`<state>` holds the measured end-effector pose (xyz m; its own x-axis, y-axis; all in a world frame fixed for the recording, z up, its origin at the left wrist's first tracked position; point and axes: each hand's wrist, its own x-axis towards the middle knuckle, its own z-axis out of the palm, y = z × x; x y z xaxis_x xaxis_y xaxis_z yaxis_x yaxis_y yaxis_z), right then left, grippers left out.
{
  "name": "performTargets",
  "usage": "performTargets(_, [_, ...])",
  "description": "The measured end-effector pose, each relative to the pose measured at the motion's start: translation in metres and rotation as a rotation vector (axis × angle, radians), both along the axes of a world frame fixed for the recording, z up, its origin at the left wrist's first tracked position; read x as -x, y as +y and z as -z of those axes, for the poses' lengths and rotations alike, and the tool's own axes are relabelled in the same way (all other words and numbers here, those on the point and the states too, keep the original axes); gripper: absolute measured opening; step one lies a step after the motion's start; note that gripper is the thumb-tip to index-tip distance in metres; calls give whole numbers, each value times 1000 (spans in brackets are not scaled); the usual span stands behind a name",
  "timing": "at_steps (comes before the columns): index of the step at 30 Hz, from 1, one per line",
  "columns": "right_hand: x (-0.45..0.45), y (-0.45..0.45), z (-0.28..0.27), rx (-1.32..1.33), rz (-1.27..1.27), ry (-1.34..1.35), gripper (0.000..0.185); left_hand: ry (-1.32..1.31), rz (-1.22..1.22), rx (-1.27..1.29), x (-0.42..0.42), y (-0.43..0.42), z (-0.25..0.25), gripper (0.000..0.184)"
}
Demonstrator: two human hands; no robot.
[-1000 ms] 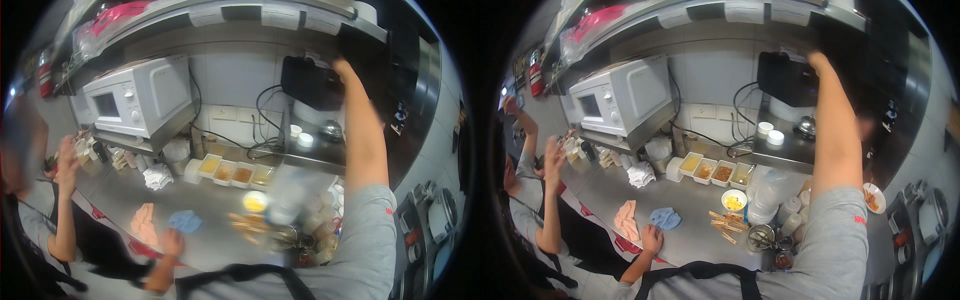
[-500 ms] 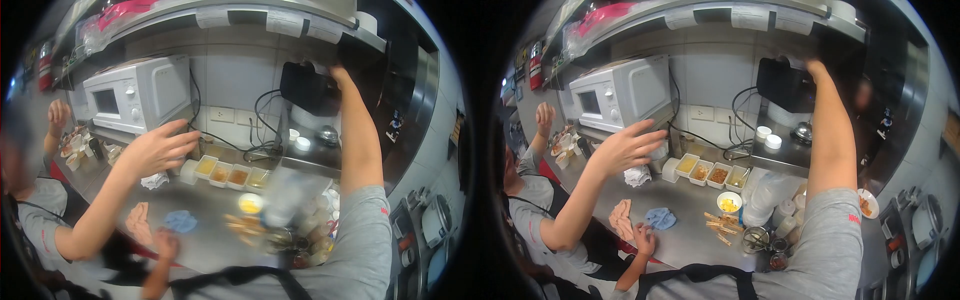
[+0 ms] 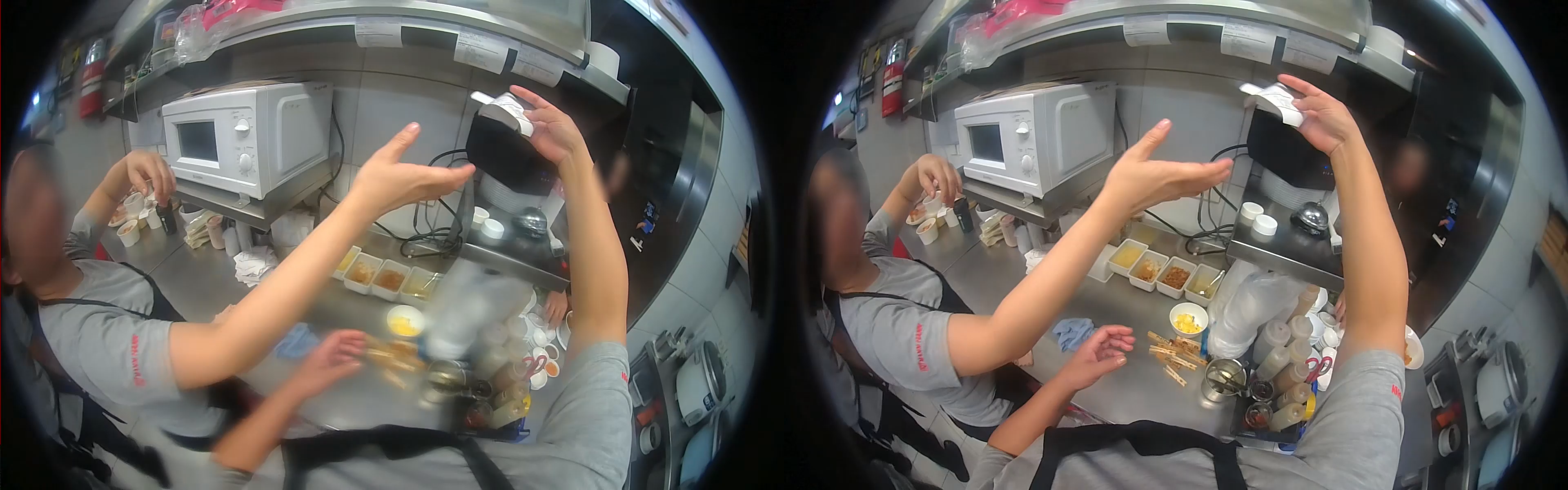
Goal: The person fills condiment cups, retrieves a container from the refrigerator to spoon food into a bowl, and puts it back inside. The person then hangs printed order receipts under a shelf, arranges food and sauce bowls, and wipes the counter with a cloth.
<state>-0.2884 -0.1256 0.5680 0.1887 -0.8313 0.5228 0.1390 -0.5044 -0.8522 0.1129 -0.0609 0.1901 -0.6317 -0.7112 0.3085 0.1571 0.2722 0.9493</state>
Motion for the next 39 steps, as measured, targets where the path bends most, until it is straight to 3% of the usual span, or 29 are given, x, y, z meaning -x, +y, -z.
performTargets(11, [-91, 77, 24, -80, -364, 307, 47, 47, -15, 97, -4, 47, -15, 44])
performTargets(17, [-108, 86, 13, 69, -212, 449, 26, 106, -73, 4, -19, 46, 4, 43])
performTargets(21, [-104, 60, -4, 217, -156, 361, 12, 148, -118, -116, -31, 38, 25, 41])
performTargets(24, [-124, 28, -7, 377, 121, 339, 19, 189, -94, -190, -31, 31, 22, 38])
performTargets(25, [-140, 18, -6, 341, 104, 261, 27, 152, -82, -147, -28, 28, 15, 38])
performTargets(27, [-169, -13, -10, 495, 139, 294, 31, 76, -57, -59, -18, 16, -5, 36])
performTargets(29, [-198, -43, -12, 620, 266, 318, 28, 140, -170, 243, 2, -15, -31, 36])
performTargets(32, [-229, -65, -17, 646, 553, 327, 26, 407, -414, 373, 51, -55, -104, 40])
performTargets(36, [-249, -54, -8, 1029, 652, 423, 27, 511, -714, 817, 99, -109, -207, 51])
performTargets(39, [-251, -27, -2, 1037, 586, 469, 29, 453, -876, 1145, 110, -157, -286, 57])
